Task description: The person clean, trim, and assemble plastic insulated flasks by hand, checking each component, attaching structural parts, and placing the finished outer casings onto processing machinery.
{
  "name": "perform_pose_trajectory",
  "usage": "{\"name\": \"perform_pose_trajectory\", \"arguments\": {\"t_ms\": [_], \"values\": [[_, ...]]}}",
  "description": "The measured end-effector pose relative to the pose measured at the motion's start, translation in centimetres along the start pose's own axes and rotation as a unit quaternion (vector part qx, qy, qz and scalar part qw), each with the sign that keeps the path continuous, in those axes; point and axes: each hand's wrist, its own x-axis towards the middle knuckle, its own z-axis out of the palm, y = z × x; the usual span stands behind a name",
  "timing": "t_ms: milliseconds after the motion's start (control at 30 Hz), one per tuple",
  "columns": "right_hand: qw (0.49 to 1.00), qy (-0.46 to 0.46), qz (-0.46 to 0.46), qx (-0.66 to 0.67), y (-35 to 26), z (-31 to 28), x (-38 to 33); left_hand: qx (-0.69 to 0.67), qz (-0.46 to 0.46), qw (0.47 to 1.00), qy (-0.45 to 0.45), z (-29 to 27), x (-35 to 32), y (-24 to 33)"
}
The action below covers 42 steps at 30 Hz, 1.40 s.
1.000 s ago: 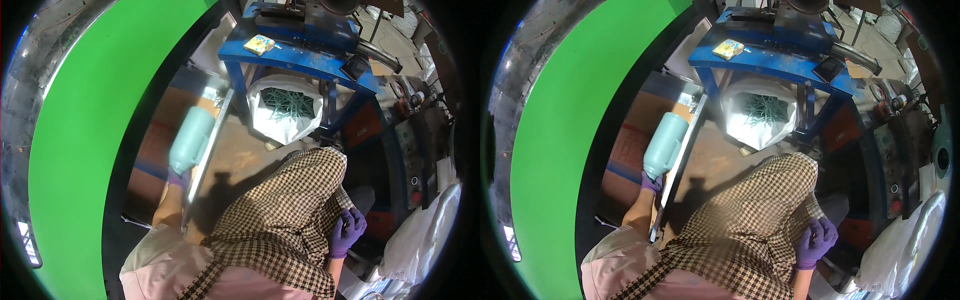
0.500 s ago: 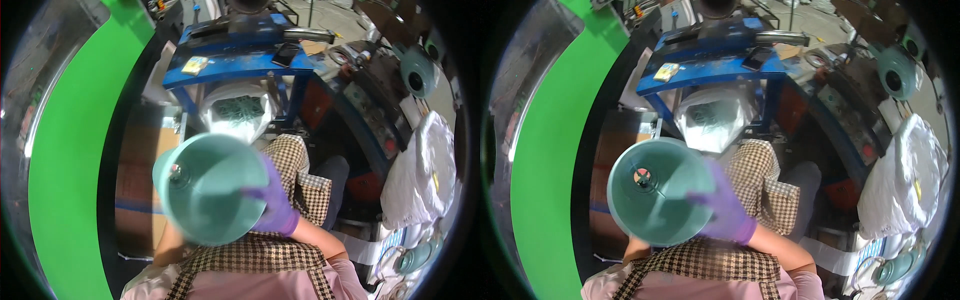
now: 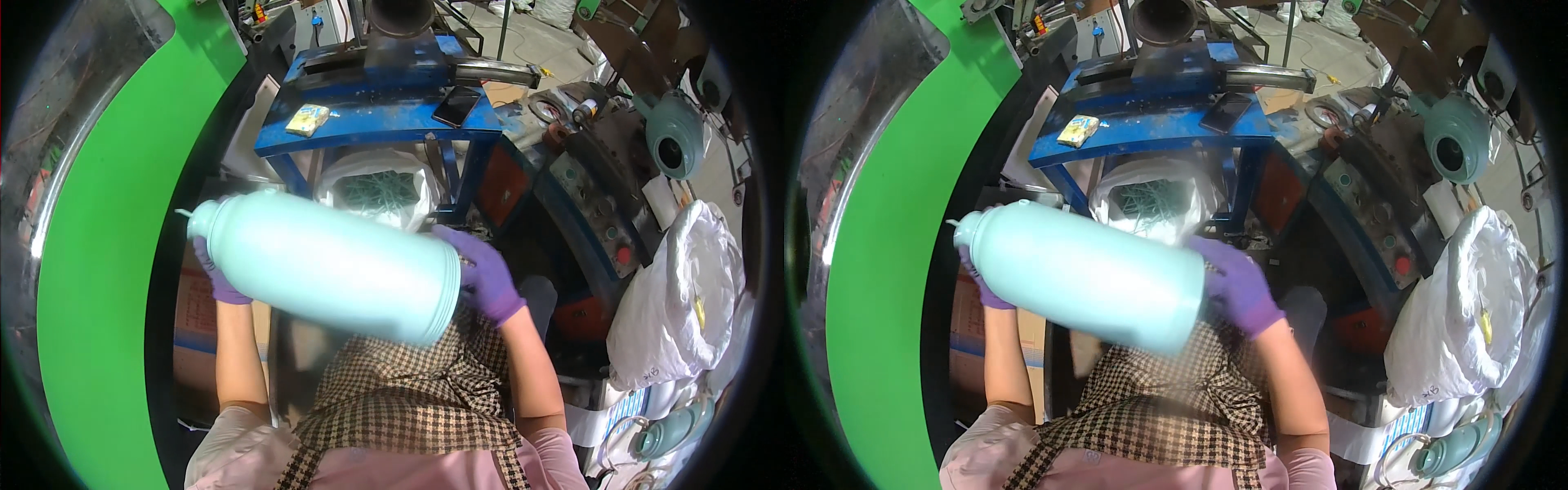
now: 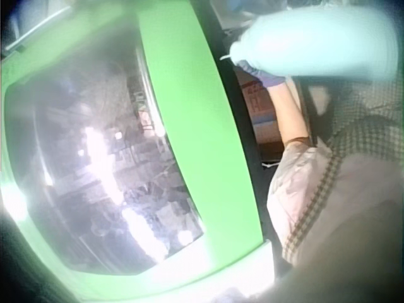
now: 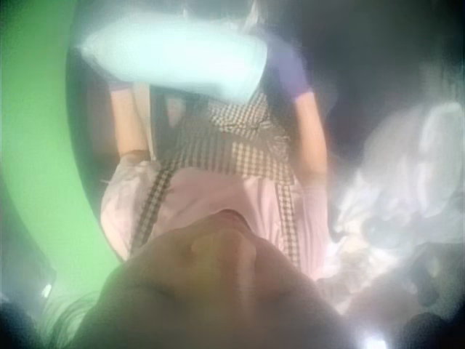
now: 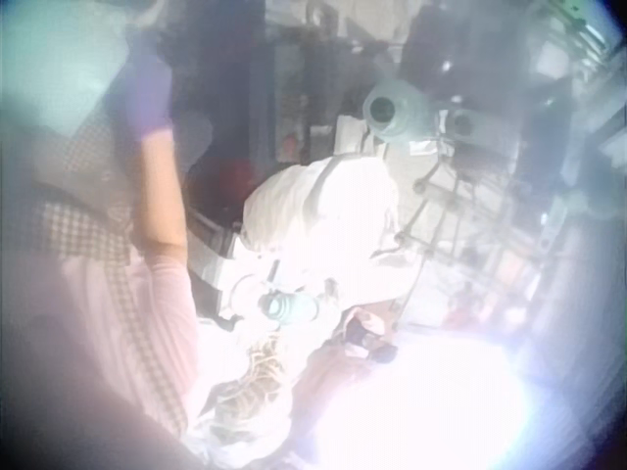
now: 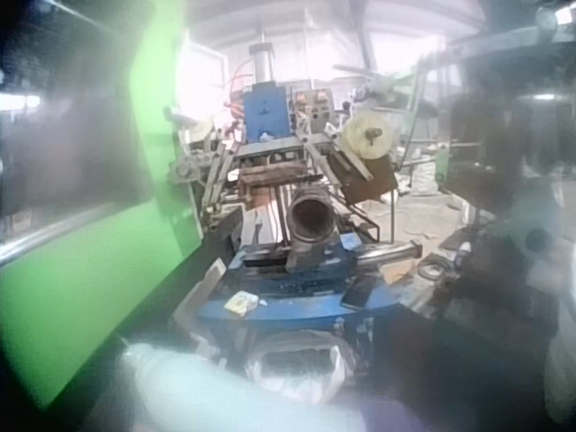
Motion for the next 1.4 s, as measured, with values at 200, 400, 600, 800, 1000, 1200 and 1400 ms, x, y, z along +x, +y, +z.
{"name": "perform_pose_trajectory", "arguments": {"t_ms": [200, 400, 600, 800, 1000, 1200, 1400], "values": [[0.986, 0.139, 0.077, -0.044, -5.2, -1.7, -2.8, 0.727, 0.184, 0.63, -0.199, 7.5, -0.9, -5.5], [0.997, 0.03, 0.043, 0.051, -10.7, 2.8, -2.4, 0.684, 0.106, 0.678, -0.247, 8.5, -2.4, -11.9], [0.97, -0.128, 0.18, -0.099, -10.8, 4.9, -3.5, 0.678, 0.139, 0.674, -0.26, 9.8, -3.2, -14.4], [0.971, -0.074, 0.226, -0.037, -10.6, 5.5, -6.1, 0.693, 0.154, 0.655, -0.259, 11.1, -4.3, -16.5], [0.951, -0.204, 0.223, 0.07, -8.9, 3.4, -6.5, 0.734, 0.203, 0.562, -0.322, 10.1, -3.6, -16.6], [0.95, -0.017, 0.262, -0.167, -9.0, -18.1, -11.1, 0.707, 0.123, 0.681, -0.146, 7.8, -1.0, -15.7], [0.757, 0.12, 0.434, -0.473, -4.6, -39.3, -21.9, 0.713, 0.19, 0.634, -0.23, 9.8, -1.2, -18.0]]}}
